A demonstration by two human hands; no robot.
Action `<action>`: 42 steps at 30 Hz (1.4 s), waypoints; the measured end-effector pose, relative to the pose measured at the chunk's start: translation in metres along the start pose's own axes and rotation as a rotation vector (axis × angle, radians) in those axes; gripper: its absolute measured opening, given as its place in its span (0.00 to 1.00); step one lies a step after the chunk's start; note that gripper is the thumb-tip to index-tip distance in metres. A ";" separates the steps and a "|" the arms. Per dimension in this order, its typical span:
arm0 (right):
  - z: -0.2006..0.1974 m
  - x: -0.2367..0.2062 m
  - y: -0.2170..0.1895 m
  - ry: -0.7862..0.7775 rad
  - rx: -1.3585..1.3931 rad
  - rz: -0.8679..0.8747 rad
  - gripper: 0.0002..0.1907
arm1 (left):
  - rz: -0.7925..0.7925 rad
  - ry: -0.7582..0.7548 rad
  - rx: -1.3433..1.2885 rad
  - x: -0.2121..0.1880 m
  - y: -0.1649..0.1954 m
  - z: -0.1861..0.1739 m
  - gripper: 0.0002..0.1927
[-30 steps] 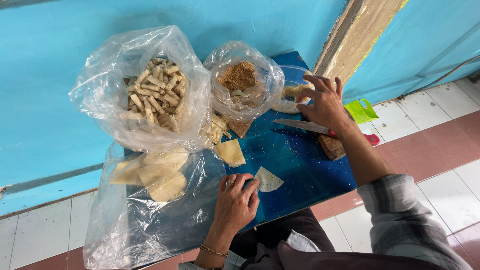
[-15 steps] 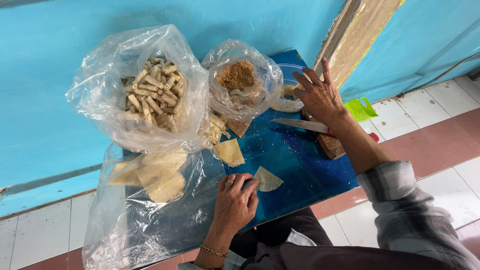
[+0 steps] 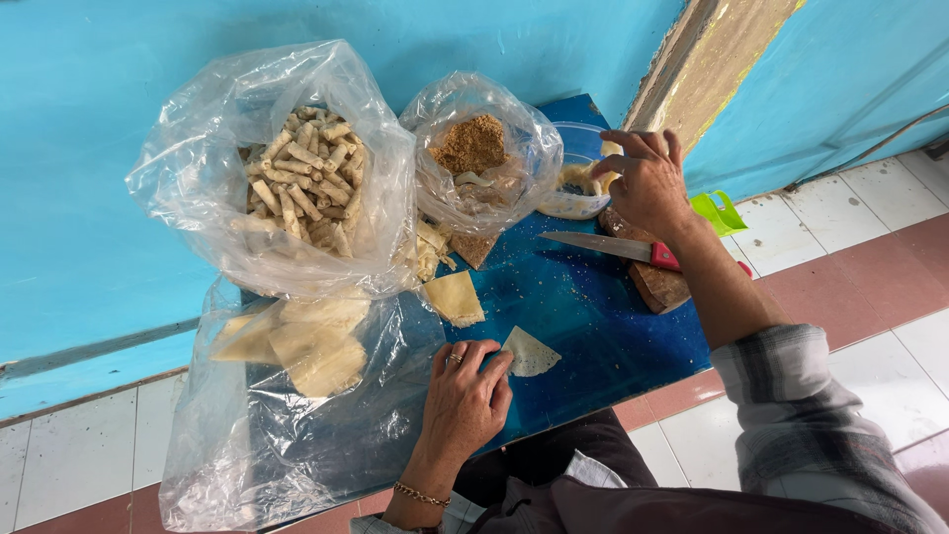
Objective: The person sits at a small blue table and wraps pieces of flat dough by hand around pinches of brown filling taken from a plastic bag, folding and pinching the dough closed over the filling and setting the wrapped pieces on the table. A bag of already rolled dough sticks and a knife on a wooden board sit nearby.
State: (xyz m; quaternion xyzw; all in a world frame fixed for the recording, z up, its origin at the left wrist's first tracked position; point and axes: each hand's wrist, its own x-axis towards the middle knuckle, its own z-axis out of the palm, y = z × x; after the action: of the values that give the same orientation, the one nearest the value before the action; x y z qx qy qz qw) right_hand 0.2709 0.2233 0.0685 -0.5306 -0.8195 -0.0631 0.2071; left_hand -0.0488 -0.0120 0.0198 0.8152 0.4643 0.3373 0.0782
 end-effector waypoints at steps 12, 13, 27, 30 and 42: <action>0.009 -0.015 0.009 -0.023 0.155 0.091 0.17 | 0.006 -0.012 0.008 0.000 0.000 0.000 0.13; 0.010 -0.012 0.009 -0.013 0.220 0.103 0.17 | 0.007 -0.007 0.011 0.000 -0.001 0.000 0.13; -0.028 -0.038 -0.039 -0.112 0.646 0.295 0.22 | 0.015 -0.011 0.021 -0.001 -0.002 0.001 0.13; -0.028 -0.079 -0.084 -0.275 0.828 -0.045 0.25 | 0.005 -0.012 0.020 0.001 0.000 -0.002 0.13; 0.006 -0.149 -0.166 -0.175 0.012 -0.266 0.32 | -0.008 0.021 0.043 -0.001 0.002 -0.001 0.12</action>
State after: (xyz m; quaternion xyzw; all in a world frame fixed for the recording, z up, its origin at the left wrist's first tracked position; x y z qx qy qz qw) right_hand 0.1733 0.0286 0.0217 -0.4198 -0.8978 -0.0385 0.1277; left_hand -0.0488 -0.0139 0.0210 0.8113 0.4755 0.3353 0.0573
